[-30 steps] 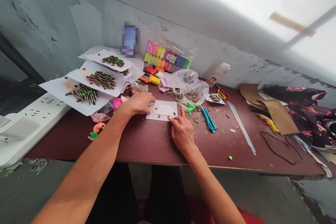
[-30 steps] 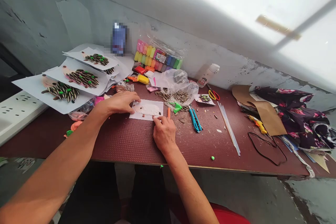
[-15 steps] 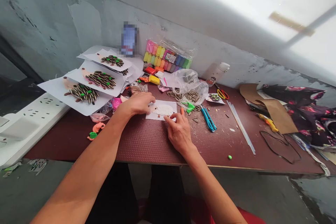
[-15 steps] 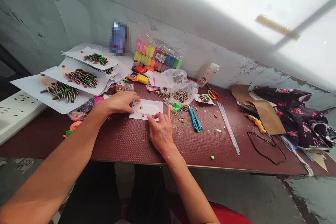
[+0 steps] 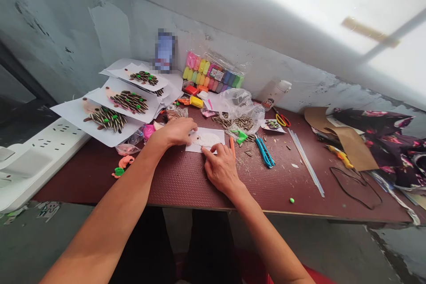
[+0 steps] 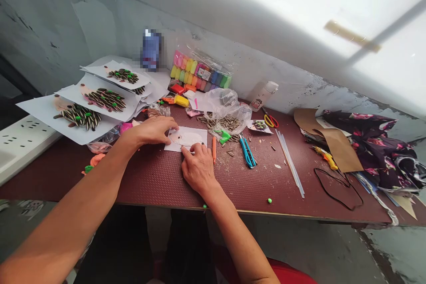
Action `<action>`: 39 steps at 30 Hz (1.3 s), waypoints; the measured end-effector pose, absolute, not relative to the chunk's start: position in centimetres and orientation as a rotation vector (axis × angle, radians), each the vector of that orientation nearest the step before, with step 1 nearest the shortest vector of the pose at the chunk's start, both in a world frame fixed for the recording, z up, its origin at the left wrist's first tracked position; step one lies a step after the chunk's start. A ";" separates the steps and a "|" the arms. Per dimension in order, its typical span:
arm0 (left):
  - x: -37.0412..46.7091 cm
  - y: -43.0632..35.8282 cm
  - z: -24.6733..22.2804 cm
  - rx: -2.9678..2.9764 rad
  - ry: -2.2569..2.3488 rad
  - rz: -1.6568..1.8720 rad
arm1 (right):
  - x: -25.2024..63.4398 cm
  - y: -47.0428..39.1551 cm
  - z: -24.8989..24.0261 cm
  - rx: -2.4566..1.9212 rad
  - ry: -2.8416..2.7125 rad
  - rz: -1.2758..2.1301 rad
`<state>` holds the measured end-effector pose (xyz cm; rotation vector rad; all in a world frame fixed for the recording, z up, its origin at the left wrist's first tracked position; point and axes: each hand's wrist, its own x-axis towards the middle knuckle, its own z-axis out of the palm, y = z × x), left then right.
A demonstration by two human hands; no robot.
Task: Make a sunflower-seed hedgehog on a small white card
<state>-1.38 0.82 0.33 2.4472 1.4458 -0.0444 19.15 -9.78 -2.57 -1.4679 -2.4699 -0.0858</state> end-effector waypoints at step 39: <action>-1.8 1.0 1.1 2.295 1.513 0.283 | 22.7 -7.6 -2.1 -1.483 -1.943 0.181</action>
